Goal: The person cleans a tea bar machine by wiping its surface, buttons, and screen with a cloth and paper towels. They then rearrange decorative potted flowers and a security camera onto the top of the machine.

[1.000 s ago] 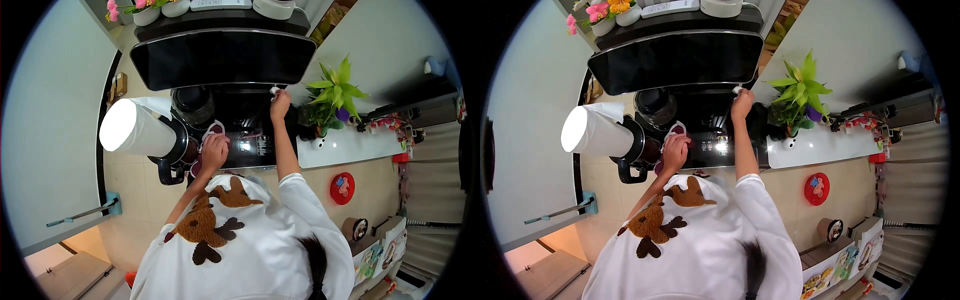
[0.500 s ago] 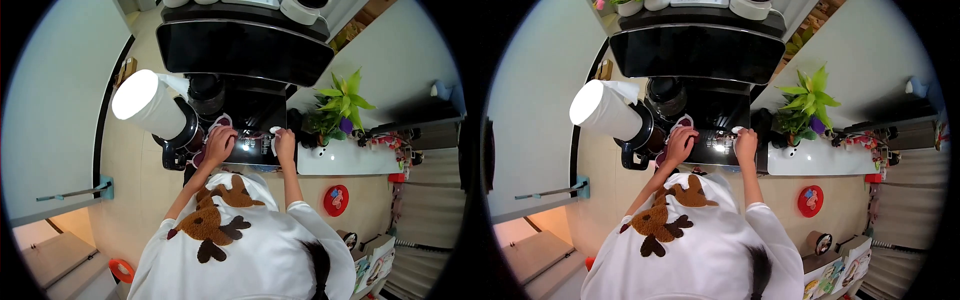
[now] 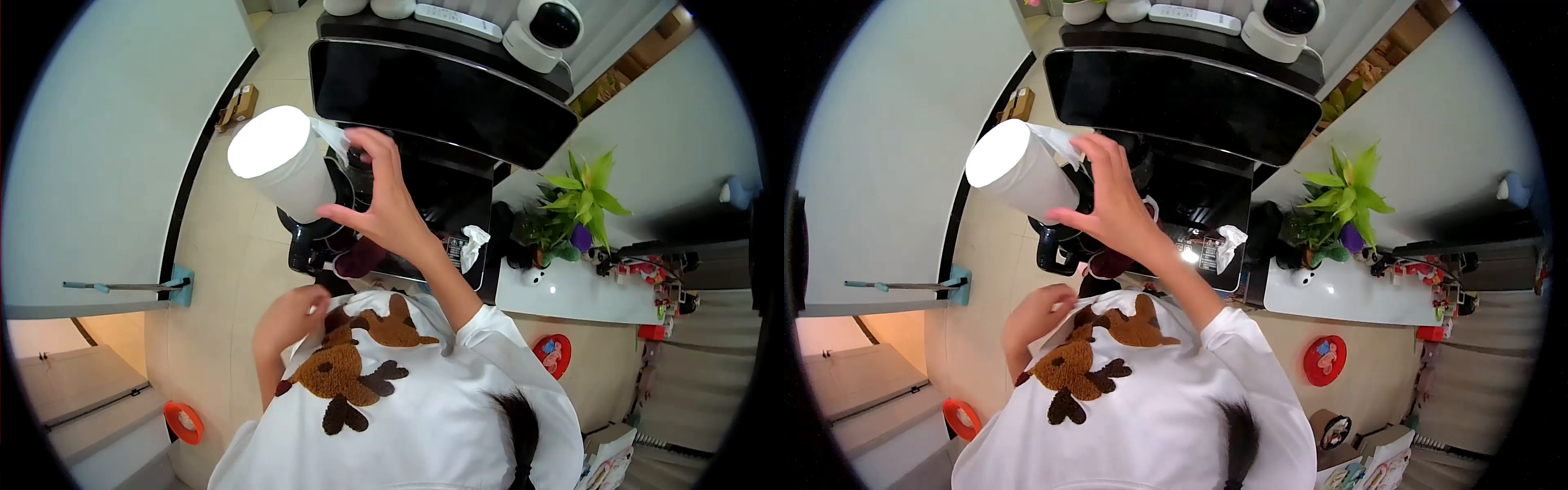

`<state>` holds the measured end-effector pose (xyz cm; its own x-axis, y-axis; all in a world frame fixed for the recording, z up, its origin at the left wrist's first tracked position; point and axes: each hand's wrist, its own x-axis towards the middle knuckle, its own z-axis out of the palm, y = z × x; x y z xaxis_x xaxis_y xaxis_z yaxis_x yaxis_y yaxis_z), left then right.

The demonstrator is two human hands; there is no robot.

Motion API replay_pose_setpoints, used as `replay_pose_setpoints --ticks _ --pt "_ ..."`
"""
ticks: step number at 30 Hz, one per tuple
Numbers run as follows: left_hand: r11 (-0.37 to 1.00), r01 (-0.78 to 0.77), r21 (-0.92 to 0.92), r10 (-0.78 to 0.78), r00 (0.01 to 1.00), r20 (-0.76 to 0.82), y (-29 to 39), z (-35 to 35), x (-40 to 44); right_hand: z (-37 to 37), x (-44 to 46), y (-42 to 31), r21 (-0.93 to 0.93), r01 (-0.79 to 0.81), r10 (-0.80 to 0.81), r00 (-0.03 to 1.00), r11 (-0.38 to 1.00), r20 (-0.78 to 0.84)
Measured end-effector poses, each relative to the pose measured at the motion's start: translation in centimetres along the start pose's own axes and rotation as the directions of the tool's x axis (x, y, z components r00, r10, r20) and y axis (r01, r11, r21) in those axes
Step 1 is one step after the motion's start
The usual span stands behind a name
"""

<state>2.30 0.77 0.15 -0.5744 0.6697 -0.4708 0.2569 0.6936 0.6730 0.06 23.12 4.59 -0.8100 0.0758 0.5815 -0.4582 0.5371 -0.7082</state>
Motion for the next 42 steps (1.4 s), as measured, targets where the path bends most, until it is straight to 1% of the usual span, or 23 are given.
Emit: replay_pose_setpoints --ticks 1,2,4,5,6,7,9,10,12,13,15,16,18,21,24,27,30,33,34,37,39,40,42 --pt "1.0 0.008 -0.001 -0.008 1.0 -0.004 -0.3 -0.8 -1.0 0.2 0.8 -0.7 -0.007 0.093 -0.093 0.994 0.996 -0.057" --pt "0.992 0.123 -0.017 -0.125 0.983 -0.132 -0.5 -1.4 -1.9 0.4 1.7 -0.8 -0.086 0.168 -0.172 0.984 0.982 -0.05" --pt "0.971 0.235 -0.046 -0.239 0.938 -0.251 -1.2 -1.6 -2.2 1.2 3.2 -1.5 -0.051 0.192 -0.195 0.98 0.98 -0.051" --pt "0.999 -0.006 -0.036 -0.012 0.886 -0.464 -1.7 -1.4 -1.5 1.7 3.8 -1.6 -0.021 0.221 -0.222 0.974 0.975 -0.054" --pt "0.971 -0.239 0.029 0.201 0.738 -0.645 -2.2 -1.2 -0.8 2.2 4.4 -1.5 -0.063 0.238 -0.242 0.969 0.969 -0.053" --pt "0.97 -0.24 0.033 0.204 0.738 -0.643 -2.0 -1.1 0.0 2.8 4.8 -1.5 -0.065 0.238 -0.242 0.969 0.969 -0.057" --pt "0.936 -0.346 0.062 0.282 0.636 -0.718 -1.1 -0.7 1.9 3.6 5.2 -1.2 0.192 -0.027 0.016 0.998 0.981 0.056" --pt "0.935 -0.349 0.064 0.287 0.638 -0.714 -0.9 -0.2 2.5 3.9 5.3 -0.7 0.24 0.01 -0.006 1.0 0.971 -0.016" --pt "0.931 -0.251 -0.265 0.004 0.733 -0.68 -1.1 0.5 3.8 2.6 4.6 -1.3 0.263 0.041 -0.001 0.988 0.964 -0.152" --pt "0.932 -0.251 -0.263 0.006 0.734 -0.68 -1.8 1.1 4.7 1.6 4.0 -1.6 0.285 0.072 0.009 0.962 0.956 -0.273" --pt "0.706 -0.261 -0.658 -0.265 0.764 -0.588 -3.5 3.1 6.5 -1.2 2.3 -1.4 0.321 0.119 0.024 0.913 0.94 -0.407" --pt "0.706 -0.363 -0.609 -0.254 0.672 -0.696 -3.7 3.9 7.2 -2.8 1.2 -1.4 0.379 0.069 0.099 0.908 0.923 -0.407" --pt "0.681 -0.42 -0.599 -0.254 0.632 -0.732 -3.7 4.2 7.5 -5.7 -1.4 -1.3 0.475 0.009 0.228 0.869 0.88 -0.44" --pt "0.661 -0.515 -0.546 -0.251 0.534 -0.807 -3.6 3.7 7.7 -8.9 -6.4 1.0 0.402 -0.13 0.301 0.866 0.906 -0.399" --pt "0.618 -0.559 -0.553 -0.266 0.512 -0.816 -3.6 2.0 6.4 -10.4 -12.2 3.1 0.413 -0.386 0.538 0.759 0.825 -0.365" --pt "0.595 -0.617 -0.515 -0.284 0.438 -0.853 -3.0 0.9 4.6 -11.2 -17.5 4.5 0.531 -0.492 0.716 0.571 0.69 -0.402" --pt "0.557 -0.692 -0.458 -0.227 0.404 -0.886 -3.9 -0.6 3.0 -11.1 -19.5 4.7 0.72 -0.54 0.9 0.247 0.436 -0.36" --pt "0.586 -0.695 -0.418 -0.286 0.305 -0.908 -3.2 -1.7 1.0 -9.2 -19.1 5.8 0.758 -0.493 0.904 0.246 0.427 -0.349" --pt "0.583 -0.697 -0.417 -0.214 0.363 -0.907 -2.6 -2.5 0.1 -8.7 -18.3 5.7 0.799 -0.473 0.924 0.27 0.372 -0.271" --pt "0.347 -0.868 -0.356 -0.147 0.325 -0.934 -5.8 -3.1 -1.1 -7.2 -17.1 6.8 0.907 -0.42 0.904 0.374 -0.034 0.207" --pt "0.294 -0.891 -0.345 -0.159 0.311 -0.937 -4.5 -3.8 -2.5 -5.6 -15.9 6.2 0.802 -0.59 0.85 0.376 -0.087 0.369" --pt "0.235 -0.912 -0.335 -0.17 0.301 -0.938 -3.7 -4.1 -3.3 -4.5 -15.6 5.7 0.735 -0.678 0.878 0.338 -0.023 0.339" --pt "0.268 -0.9 -0.342 -0.207 0.293 -0.933 -2.5 -4.1 -4.8 -3.7 -15.7 5.5 0.671 -0.735 0.801 0.344 -0.095 0.49"
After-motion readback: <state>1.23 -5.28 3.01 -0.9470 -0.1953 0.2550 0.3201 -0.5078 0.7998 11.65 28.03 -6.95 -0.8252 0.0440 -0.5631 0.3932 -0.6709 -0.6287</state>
